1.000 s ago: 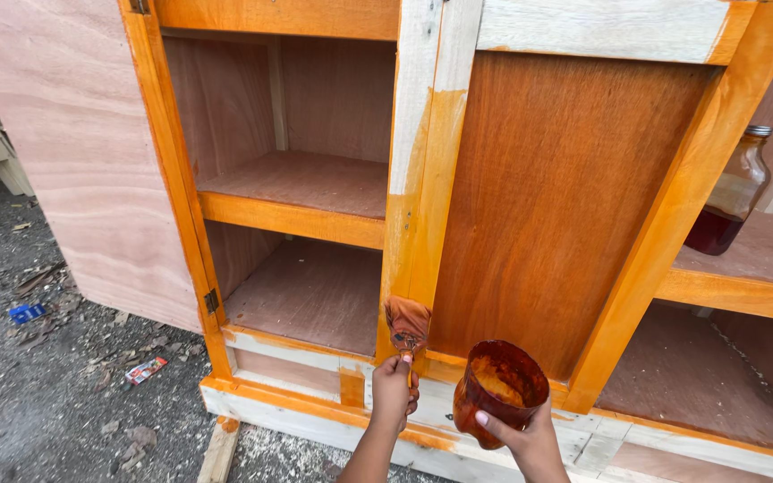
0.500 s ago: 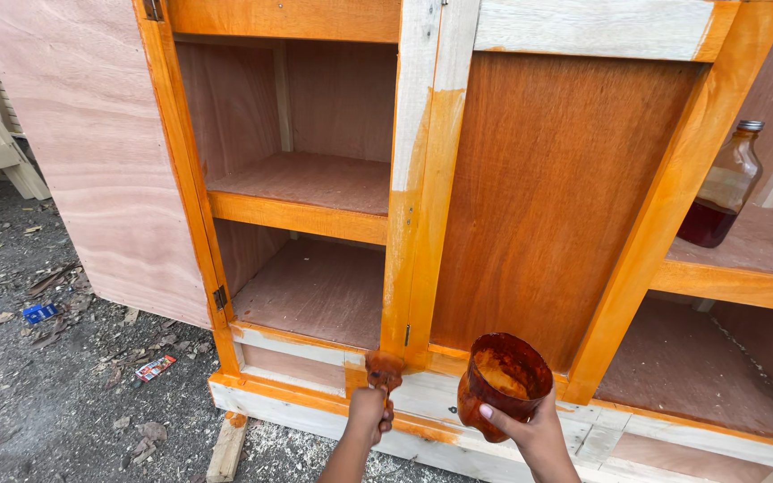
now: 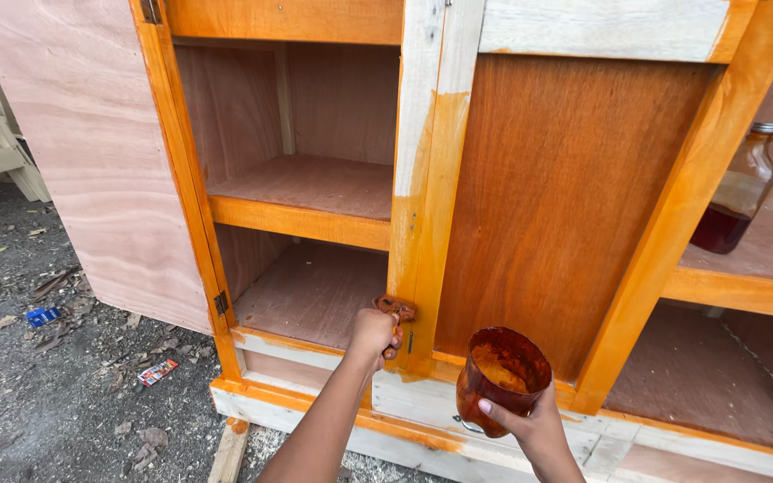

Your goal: The person applies an orange wood stain to a wooden cabinet using a cloth applicator, wiping the stain onto the door panels, frame edges, and top rail. They hold a cut plastic bottle filled with stain in one hand and dip the applicator into it between strokes, working across different sections of the cabinet.

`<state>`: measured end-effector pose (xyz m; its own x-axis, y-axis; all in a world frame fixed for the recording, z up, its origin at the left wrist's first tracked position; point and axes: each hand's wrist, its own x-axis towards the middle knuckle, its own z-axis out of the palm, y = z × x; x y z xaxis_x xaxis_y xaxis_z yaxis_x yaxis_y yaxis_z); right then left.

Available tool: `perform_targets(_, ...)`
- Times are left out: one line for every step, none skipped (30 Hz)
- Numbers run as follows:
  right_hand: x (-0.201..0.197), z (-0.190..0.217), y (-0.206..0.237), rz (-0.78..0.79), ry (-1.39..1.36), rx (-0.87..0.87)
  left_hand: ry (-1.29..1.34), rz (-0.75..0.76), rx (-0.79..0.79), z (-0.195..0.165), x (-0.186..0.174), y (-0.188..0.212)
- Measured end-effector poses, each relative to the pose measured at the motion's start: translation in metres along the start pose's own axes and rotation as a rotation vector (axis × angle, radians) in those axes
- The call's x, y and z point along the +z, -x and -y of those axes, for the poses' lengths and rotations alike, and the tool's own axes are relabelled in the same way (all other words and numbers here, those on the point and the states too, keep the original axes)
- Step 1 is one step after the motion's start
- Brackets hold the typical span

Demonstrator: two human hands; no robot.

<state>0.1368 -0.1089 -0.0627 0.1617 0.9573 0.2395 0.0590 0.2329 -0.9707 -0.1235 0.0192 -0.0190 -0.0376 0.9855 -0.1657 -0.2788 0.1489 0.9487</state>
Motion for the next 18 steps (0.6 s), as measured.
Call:
perform_targets(0.002,0.005,-0.005,0.004,0.004,-0.036,-0.019,0.003,0.026,-0.010,0.002,0.000)
perform_targets(0.004,0.011,-0.010,0.010,0.008,-0.069,-0.037,0.005,0.050,-0.021,0.003,0.001)
perform_targets(0.006,0.016,-0.015,0.019,0.013,-0.098,-0.030,0.015,0.077,-0.035,0.006,0.001)
perform_targets(0.009,0.023,-0.020,0.022,0.016,-0.101,-0.024,0.023,0.103,-0.052,0.009,0.000)
perform_targets(0.011,0.030,-0.026,0.023,0.019,-0.102,-0.018,0.033,0.127,-0.067,0.012,0.001)
perform_targets(0.012,0.038,-0.032,0.022,0.022,-0.105,-0.003,0.038,0.114,-0.081,0.017,0.002)
perform_targets(0.012,0.046,-0.036,0.028,0.022,-0.110,0.013,0.043,0.103,-0.096,0.022,0.003)
perform_targets(0.013,0.055,-0.041,0.034,0.017,-0.115,0.025,0.048,0.095,-0.111,0.024,0.005)
perform_targets(0.015,0.065,-0.047,0.039,0.012,-0.126,0.035,0.068,0.113,-0.127,0.026,0.007)
perform_targets(0.016,0.076,-0.054,0.050,-0.004,-0.153,0.048,0.091,0.131,-0.143,0.030,0.009)
perform_targets(0.017,0.088,-0.060,0.063,-0.018,-0.177,0.062,0.113,0.148,-0.159,0.034,0.011)
perform_targets(0.017,0.100,-0.065,0.081,-0.030,-0.196,0.063,0.121,0.173,-0.174,0.039,0.013)
perform_targets(0.017,0.113,-0.068,0.080,-0.034,-0.187,0.064,0.123,0.194,-0.187,0.045,0.017)
perform_targets(0.017,0.126,-0.073,0.078,-0.043,-0.180,0.060,0.125,0.218,-0.201,0.049,0.021)
perform_targets(0.018,0.140,-0.080,0.071,-0.054,-0.181,0.069,0.120,0.218,-0.216,0.052,0.025)
perform_targets(0.020,0.155,-0.085,0.083,-0.065,-0.179,0.079,0.121,0.219,-0.233,0.059,0.029)
perform_targets(0.020,0.169,-0.089,0.095,-0.074,-0.178,0.091,0.124,0.220,-0.250,0.065,0.033)
perform_targets(0.019,0.184,-0.093,0.109,-0.079,-0.176,0.113,0.142,0.232,-0.266,0.069,0.038)
